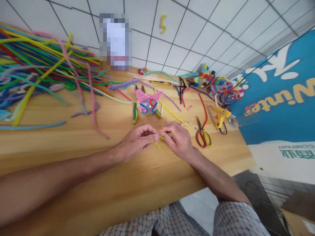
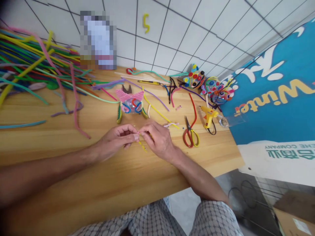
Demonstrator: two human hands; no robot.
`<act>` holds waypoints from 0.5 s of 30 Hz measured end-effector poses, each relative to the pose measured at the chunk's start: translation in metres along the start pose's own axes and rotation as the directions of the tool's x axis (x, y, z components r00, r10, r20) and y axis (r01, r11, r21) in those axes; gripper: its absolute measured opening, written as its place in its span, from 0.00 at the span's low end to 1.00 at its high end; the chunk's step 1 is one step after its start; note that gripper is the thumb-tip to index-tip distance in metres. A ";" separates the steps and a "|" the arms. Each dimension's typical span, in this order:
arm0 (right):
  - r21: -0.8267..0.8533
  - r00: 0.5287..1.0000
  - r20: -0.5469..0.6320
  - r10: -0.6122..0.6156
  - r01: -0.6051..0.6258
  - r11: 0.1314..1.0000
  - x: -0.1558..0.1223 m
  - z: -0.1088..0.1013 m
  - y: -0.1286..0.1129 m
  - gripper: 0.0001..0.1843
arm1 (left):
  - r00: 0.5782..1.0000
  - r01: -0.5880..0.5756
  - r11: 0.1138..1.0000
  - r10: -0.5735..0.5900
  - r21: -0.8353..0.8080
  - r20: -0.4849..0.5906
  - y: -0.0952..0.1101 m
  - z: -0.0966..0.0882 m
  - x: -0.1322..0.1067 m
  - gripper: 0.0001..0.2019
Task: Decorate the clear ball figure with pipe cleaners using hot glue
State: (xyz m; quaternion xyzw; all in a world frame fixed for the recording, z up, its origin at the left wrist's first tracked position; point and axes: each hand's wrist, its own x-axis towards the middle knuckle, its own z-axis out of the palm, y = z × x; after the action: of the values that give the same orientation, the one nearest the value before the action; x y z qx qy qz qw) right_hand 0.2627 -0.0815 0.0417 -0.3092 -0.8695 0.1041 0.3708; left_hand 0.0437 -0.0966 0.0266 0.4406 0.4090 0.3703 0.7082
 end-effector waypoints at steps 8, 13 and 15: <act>0.126 0.973 -0.028 0.230 -0.224 0.966 -0.001 0.008 -0.006 0.07 | 0.997 -0.072 0.996 0.072 -0.051 -0.004 -0.004 0.000 -0.001 0.18; 0.209 0.958 -0.037 0.285 -0.272 0.939 0.001 0.009 -0.006 0.06 | 0.996 -0.094 0.992 0.094 -0.080 -0.005 -0.003 0.001 -0.001 0.21; 0.223 0.959 -0.042 0.280 -0.264 0.938 0.001 0.009 -0.006 0.06 | 0.997 -0.080 0.992 0.080 -0.101 -0.005 -0.001 0.002 -0.002 0.23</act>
State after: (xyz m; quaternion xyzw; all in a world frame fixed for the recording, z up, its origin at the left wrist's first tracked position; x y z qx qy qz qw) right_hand 0.2533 -0.0850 0.0387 -0.3879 -0.7879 0.2366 0.4156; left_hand 0.0451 -0.0998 0.0265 0.4201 0.3720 0.4189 0.7139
